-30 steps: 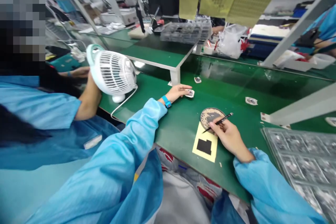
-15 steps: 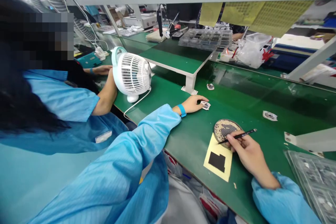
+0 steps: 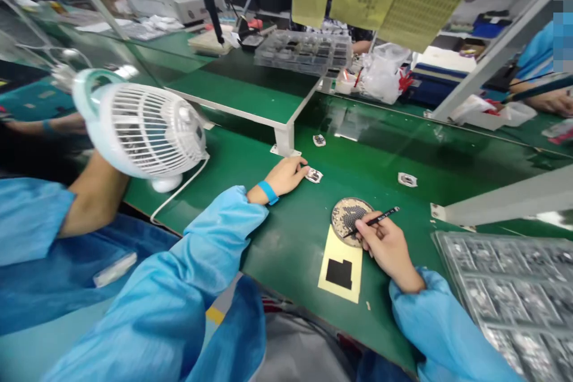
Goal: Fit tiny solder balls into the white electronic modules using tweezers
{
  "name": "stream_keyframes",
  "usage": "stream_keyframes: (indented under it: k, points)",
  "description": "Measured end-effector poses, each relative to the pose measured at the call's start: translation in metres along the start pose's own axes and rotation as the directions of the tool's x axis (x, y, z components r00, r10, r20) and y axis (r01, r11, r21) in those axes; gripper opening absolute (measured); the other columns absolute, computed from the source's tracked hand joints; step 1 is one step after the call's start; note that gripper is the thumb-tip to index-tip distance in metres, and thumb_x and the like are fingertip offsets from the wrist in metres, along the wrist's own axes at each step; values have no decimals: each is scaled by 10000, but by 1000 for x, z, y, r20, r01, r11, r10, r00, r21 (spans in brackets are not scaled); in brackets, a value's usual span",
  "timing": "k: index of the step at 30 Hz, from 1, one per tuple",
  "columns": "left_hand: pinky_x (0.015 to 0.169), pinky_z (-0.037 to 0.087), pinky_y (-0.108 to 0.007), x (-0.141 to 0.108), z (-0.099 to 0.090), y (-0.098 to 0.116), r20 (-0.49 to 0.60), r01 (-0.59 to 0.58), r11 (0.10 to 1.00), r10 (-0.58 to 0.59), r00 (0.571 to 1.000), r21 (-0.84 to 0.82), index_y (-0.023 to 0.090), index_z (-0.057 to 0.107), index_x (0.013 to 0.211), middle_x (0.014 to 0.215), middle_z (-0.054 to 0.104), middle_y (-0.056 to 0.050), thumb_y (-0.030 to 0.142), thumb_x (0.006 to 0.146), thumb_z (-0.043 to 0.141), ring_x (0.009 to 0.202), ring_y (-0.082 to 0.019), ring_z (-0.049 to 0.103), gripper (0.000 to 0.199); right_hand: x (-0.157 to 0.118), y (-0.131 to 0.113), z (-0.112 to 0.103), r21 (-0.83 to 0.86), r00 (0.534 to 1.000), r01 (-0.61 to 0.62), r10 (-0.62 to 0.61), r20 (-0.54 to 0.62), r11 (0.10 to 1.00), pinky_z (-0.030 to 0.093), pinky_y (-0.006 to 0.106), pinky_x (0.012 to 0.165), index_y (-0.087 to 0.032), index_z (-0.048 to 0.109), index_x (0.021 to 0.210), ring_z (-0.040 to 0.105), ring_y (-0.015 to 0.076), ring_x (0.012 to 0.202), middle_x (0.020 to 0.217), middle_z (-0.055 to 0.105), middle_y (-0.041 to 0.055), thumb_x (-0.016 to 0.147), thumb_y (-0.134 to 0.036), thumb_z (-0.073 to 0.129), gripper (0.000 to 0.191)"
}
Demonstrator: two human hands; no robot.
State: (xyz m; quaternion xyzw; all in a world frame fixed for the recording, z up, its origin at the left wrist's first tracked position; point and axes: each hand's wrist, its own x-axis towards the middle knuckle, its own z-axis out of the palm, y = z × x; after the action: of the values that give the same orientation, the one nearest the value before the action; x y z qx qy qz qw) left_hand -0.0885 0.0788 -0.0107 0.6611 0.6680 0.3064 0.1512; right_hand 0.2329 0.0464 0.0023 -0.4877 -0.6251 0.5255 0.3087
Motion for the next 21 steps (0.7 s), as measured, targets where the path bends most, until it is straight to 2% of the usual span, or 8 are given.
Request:
stream_keyframes:
  k: [5,10,16,21]
  points:
    - [817,457,-383,0,0,1,-9,13,1000,-13,1000,10,151,656,1163,937,668,-88,478,938,651,907,-262,615,397,1,-4,0,38,1000,1,-1,-10,999,424,180,349,-182,576,915,542,98,429,615,642,12,802,-583,800,473]
    - [745,427,-354,0,-1,4,-1,55,997,-55,998,56,153,609,1173,910,651,-67,527,896,678,887,-247,615,471,-1,-6,3,72,997,78,-76,-24,994,414,158,347,-164,572,891,546,81,427,611,647,10,799,-569,809,478]
    - [822,455,-391,1,4,12,-23,88,971,-85,996,224,176,587,1124,1065,648,-109,704,784,707,1005,-299,610,638,-6,-9,12,140,981,191,-186,-49,972,464,164,416,-171,556,885,577,73,474,625,645,-3,828,-513,807,428]
    - [847,461,-408,2,7,16,-39,103,954,-96,995,282,195,579,1039,1065,640,-112,700,777,700,1030,-315,598,582,-5,-8,22,182,979,203,-196,-54,962,467,163,427,-169,555,870,574,67,493,634,629,-15,830,-494,814,418]
